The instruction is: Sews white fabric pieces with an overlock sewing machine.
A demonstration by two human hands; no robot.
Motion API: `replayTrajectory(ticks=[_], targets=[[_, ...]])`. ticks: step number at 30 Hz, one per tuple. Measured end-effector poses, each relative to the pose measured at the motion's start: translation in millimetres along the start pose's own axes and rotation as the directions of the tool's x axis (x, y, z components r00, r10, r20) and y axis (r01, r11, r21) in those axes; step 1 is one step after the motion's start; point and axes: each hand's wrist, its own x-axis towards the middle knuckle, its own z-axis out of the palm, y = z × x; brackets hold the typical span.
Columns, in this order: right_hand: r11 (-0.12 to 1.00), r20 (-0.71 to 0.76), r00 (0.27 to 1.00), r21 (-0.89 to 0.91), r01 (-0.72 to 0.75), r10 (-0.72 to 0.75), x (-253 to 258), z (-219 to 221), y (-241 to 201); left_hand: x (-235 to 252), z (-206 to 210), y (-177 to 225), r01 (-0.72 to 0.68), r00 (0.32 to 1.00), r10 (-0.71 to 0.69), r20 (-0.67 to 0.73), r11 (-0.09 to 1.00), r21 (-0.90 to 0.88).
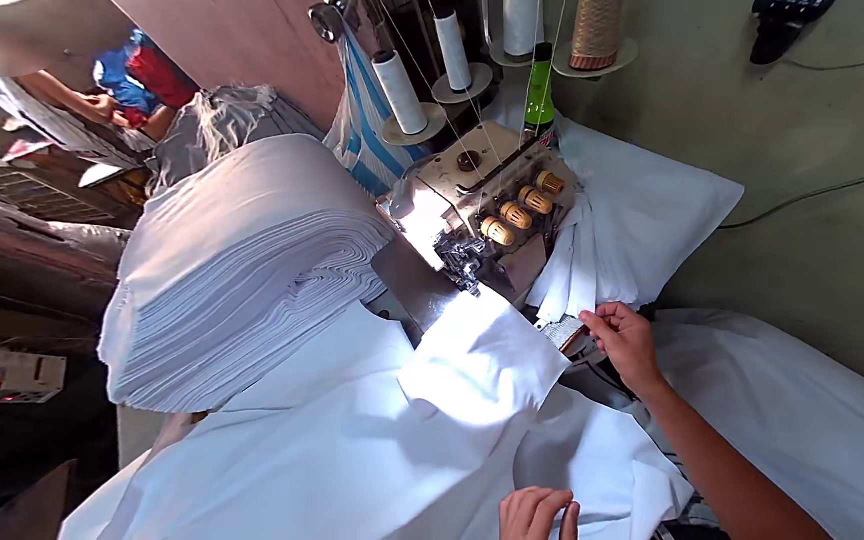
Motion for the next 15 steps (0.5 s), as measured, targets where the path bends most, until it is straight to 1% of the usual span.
replayTrajectory(ticks=[4,7,8,9,10,11,13,14,15], targets=[[0.998,0.118,0.991,-0.010,0.065,-0.063,1.6,-17.6,-12.1,-3.2,6.5,3.0,0.009,1.000,-0.009,0.001,1.000,0.002],[0.985,0.181,0.976,-0.100,0.140,-0.120,4.9,-34.1,-19.0,-3.8,10.8,4.2,0.009,1.000,-0.010,0.013,1.000,0.010],[0.978,0.215,0.970,-0.147,0.149,-0.116,7.1,-39.5,-22.3,-3.8,11.7,4.1,0.003,1.000,-0.004,0.023,1.000,0.015],[0.969,0.266,0.960,-0.202,0.145,-0.089,10.3,-44.6,-27.3,-3.6,12.4,3.8,-0.005,0.999,0.004,0.032,1.000,0.023],[0.954,0.337,0.941,-0.271,0.129,-0.032,15.1,-49.7,-34.2,-3.0,12.4,3.7,-0.014,0.999,0.012,0.040,0.999,0.031],[0.929,0.422,0.905,-0.353,0.112,0.051,21.5,-54.3,-43.4,-1.9,12.1,3.9,-0.025,0.999,0.023,0.046,0.999,0.038],[0.825,0.560,0.792,-0.548,0.135,0.242,37.7,-58.9,-66.3,0.6,10.5,6.1,-0.042,0.997,0.039,0.063,0.998,0.048],[0.754,0.591,0.744,-0.630,0.184,0.312,46.8,-57.7,-78.1,2.7,9.8,7.6,-0.050,0.996,0.047,0.072,0.998,0.048],[0.688,0.605,0.718,-0.683,0.246,0.344,56.1,-54.6,-89.6,4.7,9.5,8.8,-0.058,0.995,0.055,0.078,0.997,0.046]])
